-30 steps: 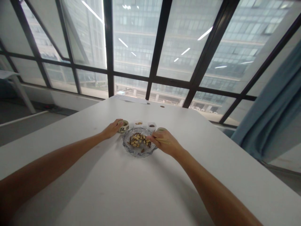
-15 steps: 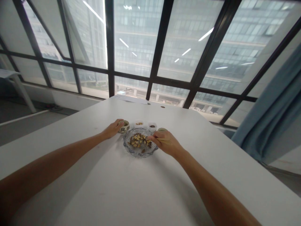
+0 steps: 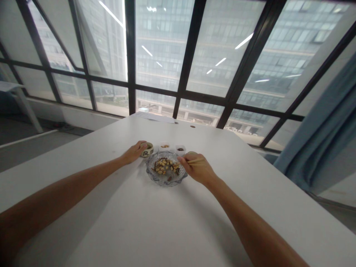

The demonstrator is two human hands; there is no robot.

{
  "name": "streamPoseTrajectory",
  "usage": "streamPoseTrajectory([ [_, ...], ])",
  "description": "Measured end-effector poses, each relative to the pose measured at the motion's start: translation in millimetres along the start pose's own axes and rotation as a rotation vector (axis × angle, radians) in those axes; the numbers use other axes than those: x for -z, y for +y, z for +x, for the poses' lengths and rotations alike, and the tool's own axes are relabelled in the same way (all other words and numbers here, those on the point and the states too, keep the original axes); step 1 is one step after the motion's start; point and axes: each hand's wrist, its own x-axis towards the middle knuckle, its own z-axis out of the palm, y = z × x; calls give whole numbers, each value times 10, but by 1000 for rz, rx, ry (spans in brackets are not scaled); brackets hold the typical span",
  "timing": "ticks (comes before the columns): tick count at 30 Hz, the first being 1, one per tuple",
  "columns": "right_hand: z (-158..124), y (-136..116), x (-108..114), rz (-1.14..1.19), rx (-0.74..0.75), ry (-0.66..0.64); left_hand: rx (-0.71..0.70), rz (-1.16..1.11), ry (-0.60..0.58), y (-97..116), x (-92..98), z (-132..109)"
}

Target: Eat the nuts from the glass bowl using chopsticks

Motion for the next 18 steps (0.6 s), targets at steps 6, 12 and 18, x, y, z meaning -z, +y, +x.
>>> streamPoseTrajectory([
  [6,-1,-7,-6,43,-87,-9,-7,9,-13,17,13,-11],
  [12,7,5,6,75,-44,-30,-9,7,-4,16,6,-6],
  [18,13,16,15,86,-30,-49,-3,9,-14,18,4,-5],
])
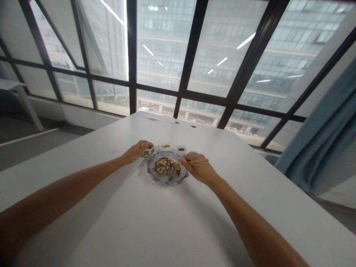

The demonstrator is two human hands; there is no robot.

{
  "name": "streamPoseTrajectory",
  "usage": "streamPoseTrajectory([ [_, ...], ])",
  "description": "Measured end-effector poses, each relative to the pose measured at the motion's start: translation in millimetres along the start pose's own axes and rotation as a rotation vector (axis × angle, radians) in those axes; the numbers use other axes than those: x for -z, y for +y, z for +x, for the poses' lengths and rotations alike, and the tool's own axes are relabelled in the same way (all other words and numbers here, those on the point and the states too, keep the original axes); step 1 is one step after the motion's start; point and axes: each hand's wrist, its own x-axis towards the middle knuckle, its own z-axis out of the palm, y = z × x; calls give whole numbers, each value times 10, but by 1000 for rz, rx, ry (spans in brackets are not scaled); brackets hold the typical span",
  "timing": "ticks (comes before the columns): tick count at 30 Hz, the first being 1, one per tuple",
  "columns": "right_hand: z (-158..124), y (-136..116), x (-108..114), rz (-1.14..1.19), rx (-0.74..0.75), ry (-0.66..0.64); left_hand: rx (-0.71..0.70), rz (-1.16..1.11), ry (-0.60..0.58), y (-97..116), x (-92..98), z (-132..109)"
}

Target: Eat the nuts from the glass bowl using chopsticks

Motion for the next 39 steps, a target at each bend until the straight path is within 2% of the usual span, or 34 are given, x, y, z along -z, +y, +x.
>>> streamPoseTrajectory([
  [10,-6,33,23,-15,46,-44,1,6,4,-23,-11,12],
  [27,-11,77,2,-7,60,-32,0,-22,14,-12,-5,9],
  [34,-17,154,18,47,28,3,-5,-23,17,-28,-14,21],
  [39,-6,193,43,259,-81,116,-102,-13,-17,10,15,-44],
])
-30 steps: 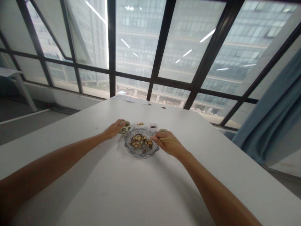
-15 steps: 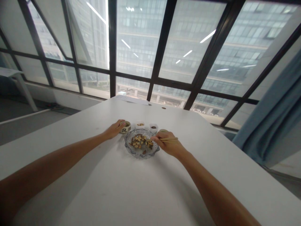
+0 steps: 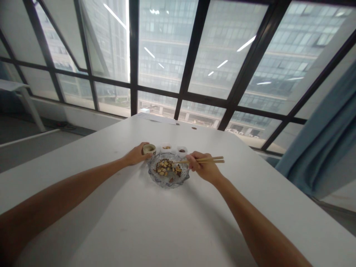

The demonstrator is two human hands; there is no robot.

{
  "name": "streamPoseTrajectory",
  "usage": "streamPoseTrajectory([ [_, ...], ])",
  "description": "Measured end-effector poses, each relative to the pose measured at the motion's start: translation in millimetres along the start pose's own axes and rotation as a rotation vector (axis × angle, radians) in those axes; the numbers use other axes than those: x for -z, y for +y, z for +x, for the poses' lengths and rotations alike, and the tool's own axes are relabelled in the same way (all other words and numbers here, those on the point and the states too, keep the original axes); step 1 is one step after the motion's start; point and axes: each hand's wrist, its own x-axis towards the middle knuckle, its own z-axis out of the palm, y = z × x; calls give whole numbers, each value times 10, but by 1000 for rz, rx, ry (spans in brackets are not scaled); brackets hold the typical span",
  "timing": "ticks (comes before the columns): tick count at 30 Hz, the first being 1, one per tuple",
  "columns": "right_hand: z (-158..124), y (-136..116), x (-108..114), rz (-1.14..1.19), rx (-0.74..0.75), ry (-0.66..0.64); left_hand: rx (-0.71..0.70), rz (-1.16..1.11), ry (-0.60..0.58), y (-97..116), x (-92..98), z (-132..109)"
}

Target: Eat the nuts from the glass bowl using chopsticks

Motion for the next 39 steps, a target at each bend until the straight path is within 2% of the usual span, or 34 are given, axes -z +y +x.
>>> streamPoseTrajectory([
  [4,31,-42,-9,203,-89,177,-116,29,71,43,31,-30],
  [7,46,-83,-8,259,-95,222,-155,38,112,64,39,-29],
  [10,52,-103,8,257,-78,227,-117,30,116,65,29,-33],
  [16,77,-57,115,202,-56,279,146,28,13,37,112,65],
  [18,87,-12,200,148,-51,300,121,109,10,128,152,182],
  [20,89,26,311,49,-40,302,35,240,26,326,123,324],
  [22,83,35,432,-71,-36,284,-61,349,-24,614,-18,452],
  [25,68,-7,594,-203,-50,227,-262,469,-223,1085,-408,566],
  [29,54,-61,726,-274,-74,141,-327,597,-421,1517,-928,615],
  [32,51,-50,769,-278,-76,108,-307,641,-486,1652,-1101,642],
  [35,52,-25,788,-261,-80,98,-287,615,-485,1689,-1115,662],
  [39,52,-8,797,-246,-85,119,-330,534,-445,1672,-1101,656],
])
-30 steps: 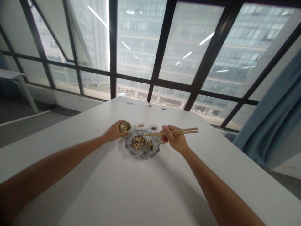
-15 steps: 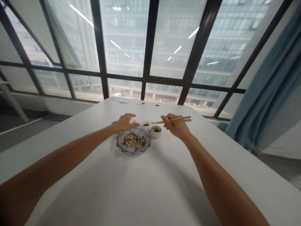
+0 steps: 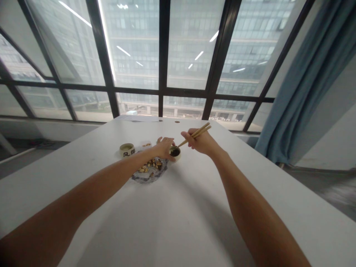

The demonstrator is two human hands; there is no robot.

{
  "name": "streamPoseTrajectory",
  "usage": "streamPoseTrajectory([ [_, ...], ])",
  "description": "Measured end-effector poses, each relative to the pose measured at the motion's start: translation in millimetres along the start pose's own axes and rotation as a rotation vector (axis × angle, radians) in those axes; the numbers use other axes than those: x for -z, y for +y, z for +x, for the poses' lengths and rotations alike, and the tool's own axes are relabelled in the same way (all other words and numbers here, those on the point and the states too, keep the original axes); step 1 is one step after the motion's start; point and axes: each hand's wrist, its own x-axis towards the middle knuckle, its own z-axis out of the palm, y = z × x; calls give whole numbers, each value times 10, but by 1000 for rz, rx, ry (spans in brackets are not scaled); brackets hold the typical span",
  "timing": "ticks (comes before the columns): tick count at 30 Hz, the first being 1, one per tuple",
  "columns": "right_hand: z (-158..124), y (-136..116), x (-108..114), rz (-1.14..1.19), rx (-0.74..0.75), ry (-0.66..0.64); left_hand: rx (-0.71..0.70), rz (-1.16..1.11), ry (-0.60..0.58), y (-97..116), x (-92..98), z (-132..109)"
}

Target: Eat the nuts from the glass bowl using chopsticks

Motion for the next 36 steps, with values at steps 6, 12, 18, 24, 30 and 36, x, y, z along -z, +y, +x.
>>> streamPoseTrajectory([
  [6,9,73,-71,58,7,-43,-2,-46,42,18,-60,15],
  [12,36,233,-161,-76,22,-62,29,-51,24,-5,-73,69],
  [18,20,131,-146,-110,9,56,60,-30,-32,-109,-79,121],
  [24,-45,-184,-272,218,-5,186,51,-119,117,-543,130,-186],
  [30,-90,-262,-515,293,26,-161,217,-170,462,-1221,165,-892],
  [36,-83,-153,-619,300,37,-195,417,-341,547,-1468,-126,-1397],
])
